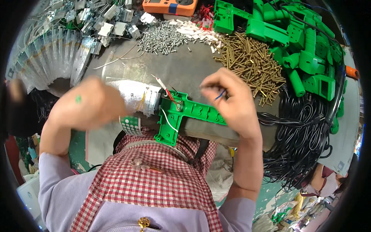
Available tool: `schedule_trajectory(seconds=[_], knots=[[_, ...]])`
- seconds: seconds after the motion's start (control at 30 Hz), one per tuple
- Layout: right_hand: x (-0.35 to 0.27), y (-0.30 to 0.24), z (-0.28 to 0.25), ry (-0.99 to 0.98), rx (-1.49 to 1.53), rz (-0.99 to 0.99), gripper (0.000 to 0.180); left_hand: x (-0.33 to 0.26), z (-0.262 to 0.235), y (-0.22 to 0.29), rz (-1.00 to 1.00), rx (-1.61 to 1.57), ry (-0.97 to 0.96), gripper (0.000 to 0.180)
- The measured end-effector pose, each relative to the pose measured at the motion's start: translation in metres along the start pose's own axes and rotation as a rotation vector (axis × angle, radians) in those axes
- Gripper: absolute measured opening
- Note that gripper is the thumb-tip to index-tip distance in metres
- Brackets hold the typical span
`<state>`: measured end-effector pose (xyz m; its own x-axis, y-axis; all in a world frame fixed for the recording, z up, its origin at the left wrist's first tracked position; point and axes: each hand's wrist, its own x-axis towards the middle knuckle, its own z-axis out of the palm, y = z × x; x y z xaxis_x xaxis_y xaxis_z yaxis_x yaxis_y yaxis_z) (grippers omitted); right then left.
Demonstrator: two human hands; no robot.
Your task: Assembling a handheld electronic device, involving fitting components into a green plastic housing, wiring, and soldering.
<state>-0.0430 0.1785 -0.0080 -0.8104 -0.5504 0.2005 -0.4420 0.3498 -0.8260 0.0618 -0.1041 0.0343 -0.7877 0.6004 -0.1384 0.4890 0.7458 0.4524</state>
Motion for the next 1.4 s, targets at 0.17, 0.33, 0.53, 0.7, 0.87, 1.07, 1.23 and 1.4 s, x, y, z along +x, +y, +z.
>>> schedule_trajectory(seconds=[0.17,0.33,0.53,0.7,0.87,1.07,1.23,1.4], knots=[[-0.002,-0.013,0.012,-0.396,-0.037,-0.003,0.010,-0.013,0.052,0.030,-0.023,-0.119,0.016,0.027],[-0.004,-0.010,0.033,-0.311,0.006,0.038,0.011,0.029,0.101,0.042,-0.007,-0.013,0.611,0.024],[-0.011,-0.014,0.047,-0.218,0.070,0.042,0.014,0.024,0.093,0.018,-0.228,-0.744,0.735,0.017],[-0.012,-0.020,0.068,-0.147,-0.025,-0.011,0.018,0.038,0.082,0.012,-0.364,-1.090,0.655,0.015],[-0.011,-0.016,0.072,-0.119,0.008,0.049,0.019,0.039,0.079,0.010,-0.423,-1.187,0.615,0.016],[-0.010,-0.016,0.064,-0.172,-0.003,0.082,0.019,0.045,0.083,0.005,-0.322,-1.148,0.593,0.012],[-0.011,-0.018,0.043,-0.029,-0.016,-0.159,0.018,0.043,0.068,0.009,-0.351,-1.144,0.421,0.013],[0.007,-0.027,0.029,-0.292,-0.405,-0.539,0.036,0.049,0.057,0.010,-0.256,-0.856,0.428,0.047]])
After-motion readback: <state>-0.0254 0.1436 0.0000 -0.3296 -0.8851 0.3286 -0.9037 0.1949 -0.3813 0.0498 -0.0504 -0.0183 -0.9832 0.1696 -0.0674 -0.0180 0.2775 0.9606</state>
